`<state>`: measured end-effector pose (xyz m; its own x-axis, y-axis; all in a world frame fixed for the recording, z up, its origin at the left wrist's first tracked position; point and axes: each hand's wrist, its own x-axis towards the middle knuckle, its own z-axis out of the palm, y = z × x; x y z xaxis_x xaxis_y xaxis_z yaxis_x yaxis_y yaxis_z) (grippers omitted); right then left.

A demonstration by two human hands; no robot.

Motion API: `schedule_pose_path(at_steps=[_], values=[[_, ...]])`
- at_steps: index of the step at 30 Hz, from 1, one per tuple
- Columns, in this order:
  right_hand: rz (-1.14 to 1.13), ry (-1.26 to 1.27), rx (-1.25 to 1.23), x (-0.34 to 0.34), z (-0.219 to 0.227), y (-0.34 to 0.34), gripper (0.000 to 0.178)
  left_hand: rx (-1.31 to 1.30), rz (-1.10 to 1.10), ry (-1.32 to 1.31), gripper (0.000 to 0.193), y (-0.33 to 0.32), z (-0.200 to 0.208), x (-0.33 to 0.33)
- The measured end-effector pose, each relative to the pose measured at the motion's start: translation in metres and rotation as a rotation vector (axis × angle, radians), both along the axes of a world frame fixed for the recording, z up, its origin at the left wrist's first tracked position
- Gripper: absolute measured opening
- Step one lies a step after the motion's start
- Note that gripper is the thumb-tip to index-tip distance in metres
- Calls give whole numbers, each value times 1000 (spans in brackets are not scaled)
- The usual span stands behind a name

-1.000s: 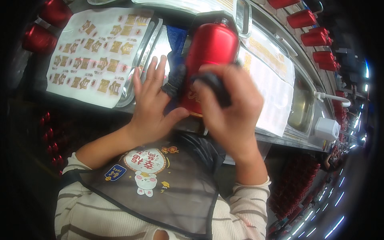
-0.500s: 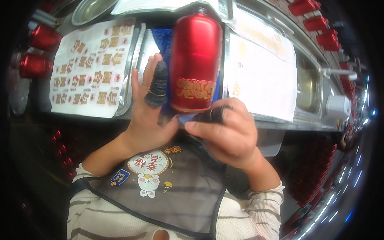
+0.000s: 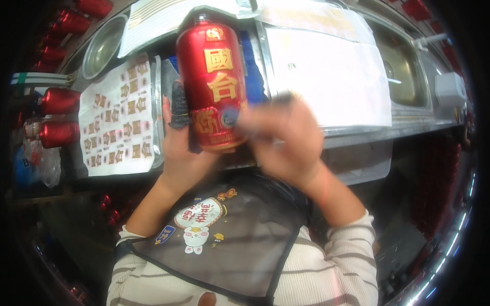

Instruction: The person applies gold stickers to red cylindrical bottles. They peel each sticker from a sheet, align it on the bottle surface, and smooth it down with their fingers. The person handles multiple bottles one at a time, rotating them to apply labels to different sides.

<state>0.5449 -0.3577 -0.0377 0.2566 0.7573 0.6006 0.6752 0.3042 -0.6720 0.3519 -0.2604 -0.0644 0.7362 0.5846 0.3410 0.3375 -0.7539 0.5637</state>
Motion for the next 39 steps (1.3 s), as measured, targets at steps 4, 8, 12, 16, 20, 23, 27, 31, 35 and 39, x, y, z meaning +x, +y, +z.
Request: schedule_pose_path(at_steps=[4, 8, 12, 16, 20, 23, 27, 31, 35, 39], values=[[163, 220, -164, -13, 17, -4, 31, -78, -28, 61, 106, 5, -8, -8], [-12, 2, 37, 1, 6, 0, 26, -278, 74, -19, 101, -3, 9, 3], [135, 262, -180, -8, 21, -19, 25, -131, 9, 62, 92, -4, 29, 16], [72, 1131, -337, 18, 9, -8, 11, -471, 20, -101, 102, -2, 20, 5], [46, 966, -505, 5, -4, -3, 16, -824, -140, -389, 116, 8, 19, -3], [57, 960, -439, -8, -5, 6, 23, -987, 9, -529, 95, 7, 27, 8], [31, 735, -545, -5, 0, 9, 24, -927, 82, -516, 65, 0, 26, 15], [82, 824, -503, -2, -5, 11, 29, -898, 95, -525, 56, -2, 27, 17], [137, 980, -491, -3, -1, 9, 31, -890, 118, -511, 53, -3, 27, 16], [112, 735, -557, -3, 2, 4, 23, -873, 127, -493, 51, -2, 26, 16]])
